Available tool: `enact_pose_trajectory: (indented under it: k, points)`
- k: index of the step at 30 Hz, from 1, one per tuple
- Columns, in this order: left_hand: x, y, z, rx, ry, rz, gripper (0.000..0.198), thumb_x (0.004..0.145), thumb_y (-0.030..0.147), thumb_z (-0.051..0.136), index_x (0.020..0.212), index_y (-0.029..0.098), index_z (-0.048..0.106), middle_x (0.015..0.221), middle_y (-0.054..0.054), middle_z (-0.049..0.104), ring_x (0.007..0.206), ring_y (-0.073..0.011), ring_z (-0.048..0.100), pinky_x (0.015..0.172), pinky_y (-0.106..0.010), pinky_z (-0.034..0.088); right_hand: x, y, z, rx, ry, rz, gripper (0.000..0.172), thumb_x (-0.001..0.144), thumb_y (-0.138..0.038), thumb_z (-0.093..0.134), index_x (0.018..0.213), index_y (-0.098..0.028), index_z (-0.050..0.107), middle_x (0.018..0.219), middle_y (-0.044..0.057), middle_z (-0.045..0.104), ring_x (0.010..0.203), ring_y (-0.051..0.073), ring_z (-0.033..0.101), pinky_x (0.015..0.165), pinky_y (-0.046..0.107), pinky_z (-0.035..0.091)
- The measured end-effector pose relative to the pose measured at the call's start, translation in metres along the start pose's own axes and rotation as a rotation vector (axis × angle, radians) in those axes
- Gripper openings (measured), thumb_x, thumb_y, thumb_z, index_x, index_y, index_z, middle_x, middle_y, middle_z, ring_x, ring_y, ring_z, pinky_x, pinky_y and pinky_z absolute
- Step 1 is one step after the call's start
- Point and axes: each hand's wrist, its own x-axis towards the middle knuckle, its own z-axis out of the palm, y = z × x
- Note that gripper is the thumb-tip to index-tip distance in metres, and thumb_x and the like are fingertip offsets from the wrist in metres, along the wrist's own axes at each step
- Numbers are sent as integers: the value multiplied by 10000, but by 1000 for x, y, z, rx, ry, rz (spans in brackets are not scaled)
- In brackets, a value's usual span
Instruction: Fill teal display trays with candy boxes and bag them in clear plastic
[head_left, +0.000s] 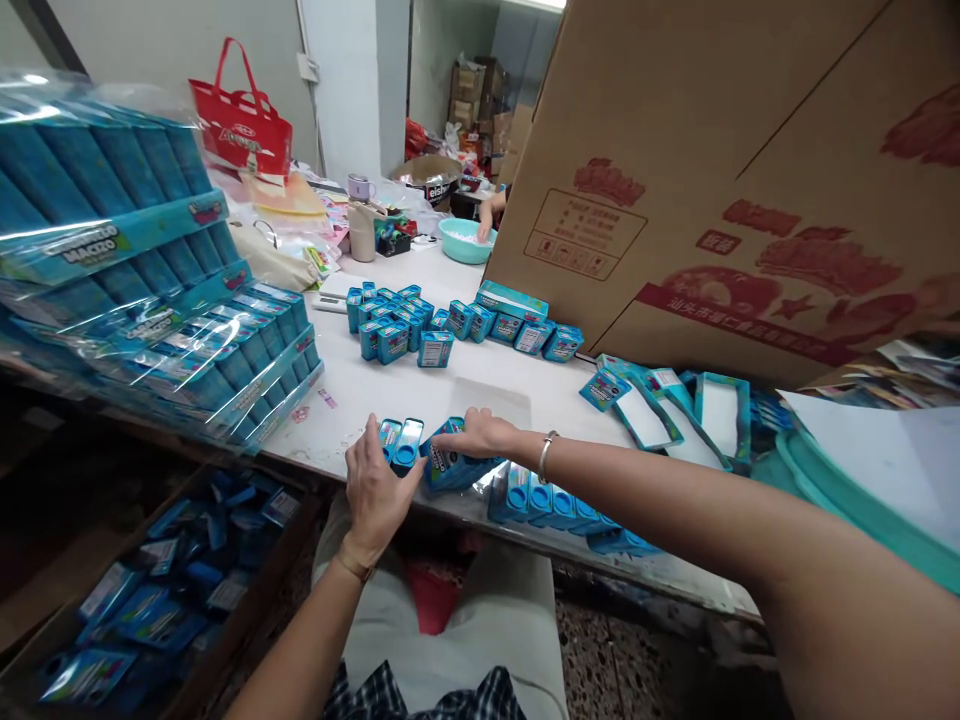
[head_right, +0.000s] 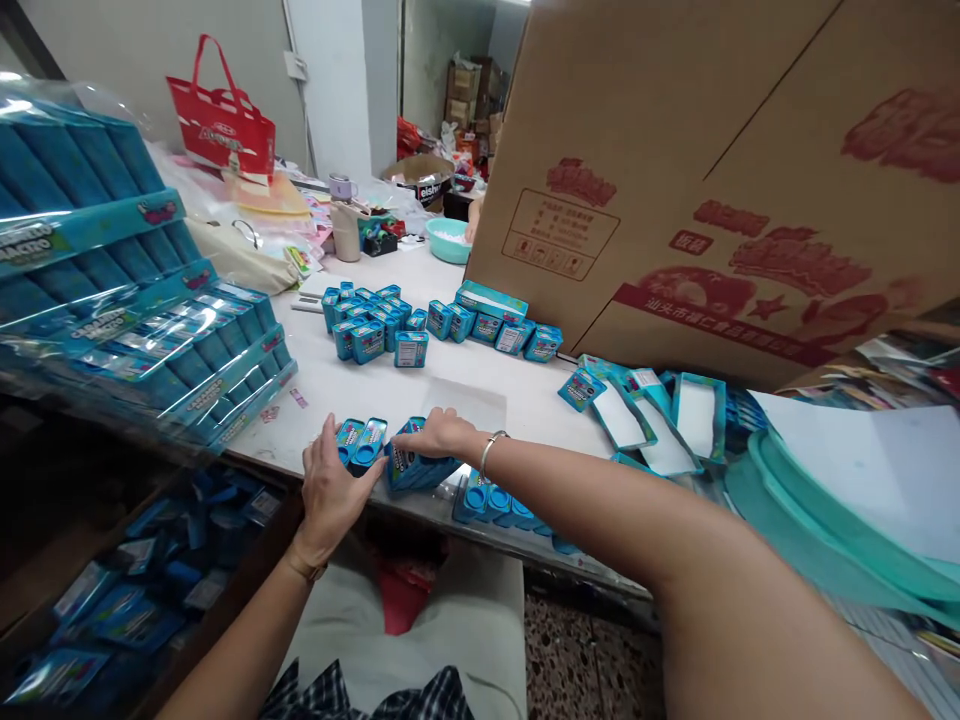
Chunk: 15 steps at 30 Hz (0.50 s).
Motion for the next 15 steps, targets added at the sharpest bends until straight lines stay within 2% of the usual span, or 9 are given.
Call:
enact_pose_trajectory:
  k: [2, 5, 8, 11, 13, 15]
  points:
    - [-8, -4, 6, -141, 37, -51, 1037, 778, 446, 740, 1553, 154, 116, 1393, -180, 485, 1315, -358, 447, 1102, -491, 398, 1, 2, 3, -24, 38, -38, 1100, 710, -921, 392, 1405, -70, 438, 1435, 288, 451, 1260, 460, 511, 964, 530, 456]
    - [-19, -14, 14, -344, 62, -104, 1107, 762, 409, 768, 1559, 183, 34, 1435, -180, 436, 1360, -330, 430, 1127, -478, 384, 0, 11, 7, -87, 95, -99, 1065, 718, -935, 332, 1358, -98, 488, 1366, 286, 517, 1202, 455, 555, 921, 540, 470]
    - [-31, -22, 22, -470, 40, -88, 1258, 703, 390, 825, 1551, 213, -87, 1519, -194, 333, 1430, -328, 351, 1168, -493, 325, 0, 17, 5, -144, 86, -122, 1024, 746, -927, 264, 1340, -132, 518, 1314, 274, 561, 1175, 446, 579, 891, 535, 478]
    - [-41, -24, 32, -453, -16, -25, 1439, 594, 391, 897, 1528, 227, -186, 1592, -225, 163, 1496, -359, 204, 1197, -542, 236, 2, 15, -3, -175, 89, -143, 996, 769, -911, 228, 1297, -137, 566, 1278, 270, 599, 1157, 442, 595, 871, 527, 482]
    - [-43, -24, 38, -414, -23, -19, 1434, 595, 384, 895, 1524, 238, -188, 1601, -230, 116, 1507, -363, 160, 1196, -565, 219, 4, 8, -6, -150, 39, -171, 970, 781, -901, 230, 1257, -142, 600, 1203, 247, 658, 1098, 419, 636, 842, 503, 498]
    - [-41, -26, 41, -436, -4, -53, 1376, 640, 374, 864, 1523, 253, -185, 1596, -221, 140, 1500, -347, 197, 1182, -556, 264, 6, 3, -6, -118, -61, -218, 954, 777, -903, 242, 1238, -157, 617, 1070, 206, 722, 996, 383, 686, 802, 468, 516]
